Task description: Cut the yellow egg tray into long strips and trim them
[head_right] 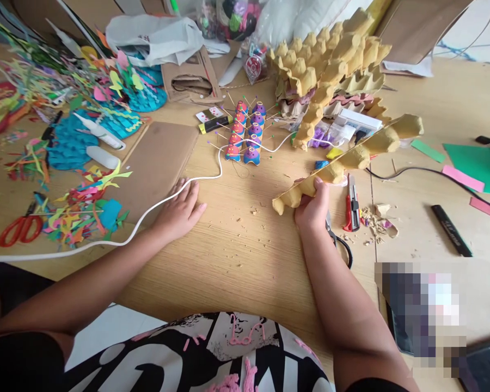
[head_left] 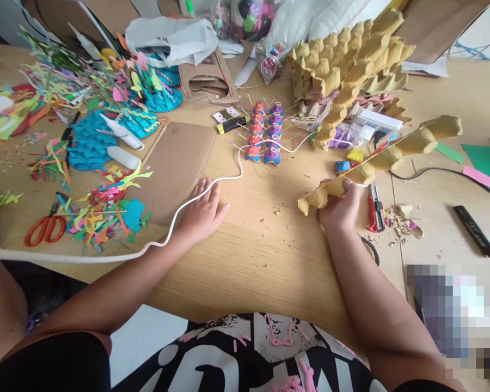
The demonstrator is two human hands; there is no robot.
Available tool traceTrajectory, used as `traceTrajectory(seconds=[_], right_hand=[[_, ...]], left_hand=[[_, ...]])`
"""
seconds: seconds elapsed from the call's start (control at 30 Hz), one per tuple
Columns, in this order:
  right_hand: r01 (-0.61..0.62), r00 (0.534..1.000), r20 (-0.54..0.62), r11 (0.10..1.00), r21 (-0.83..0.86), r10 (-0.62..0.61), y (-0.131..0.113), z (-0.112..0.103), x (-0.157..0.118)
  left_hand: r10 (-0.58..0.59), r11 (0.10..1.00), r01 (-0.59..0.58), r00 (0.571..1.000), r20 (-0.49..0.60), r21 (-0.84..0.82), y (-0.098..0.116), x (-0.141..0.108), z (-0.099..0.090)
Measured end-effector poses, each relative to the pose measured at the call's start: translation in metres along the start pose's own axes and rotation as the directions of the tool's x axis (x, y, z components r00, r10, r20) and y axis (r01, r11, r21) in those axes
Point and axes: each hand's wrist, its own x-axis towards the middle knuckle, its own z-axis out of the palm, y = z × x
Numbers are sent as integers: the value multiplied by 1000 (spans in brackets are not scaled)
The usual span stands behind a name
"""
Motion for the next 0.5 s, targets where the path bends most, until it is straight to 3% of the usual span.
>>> traceTrajectory(seconds=[0.1, 0.2, 0.3, 0.37, 0.43, 0.5], right_hand=[[-11, 1000, 2, 1000, 5, 11, 0, 2, 0], [-7, 1000, 26, 1000, -4, 8, 1, 1, 0], [5, 999, 36, 1000, -17, -4, 3, -2, 2], [10, 1000, 29, 1000, -14, -9, 3, -3, 2], [11, 1000, 12, 1000, -3, -11, 3, -4, 3], [9, 1000, -4, 1000, 4, -9, 3, -3, 3]], left_hand=[[57, 998, -55, 996, 64, -32, 21, -17, 0], [223, 974, -213, 965, 139, -80, 58, -30, 1], [448, 891, -424, 882, 149, -164, 92, -35, 0], [543, 835, -518, 830, 127, -188, 100, -34, -2], [518, 850, -496, 849, 108, -176, 90, -34, -5], [381, 920, -368, 921, 83, -137, 67, -36, -8]])
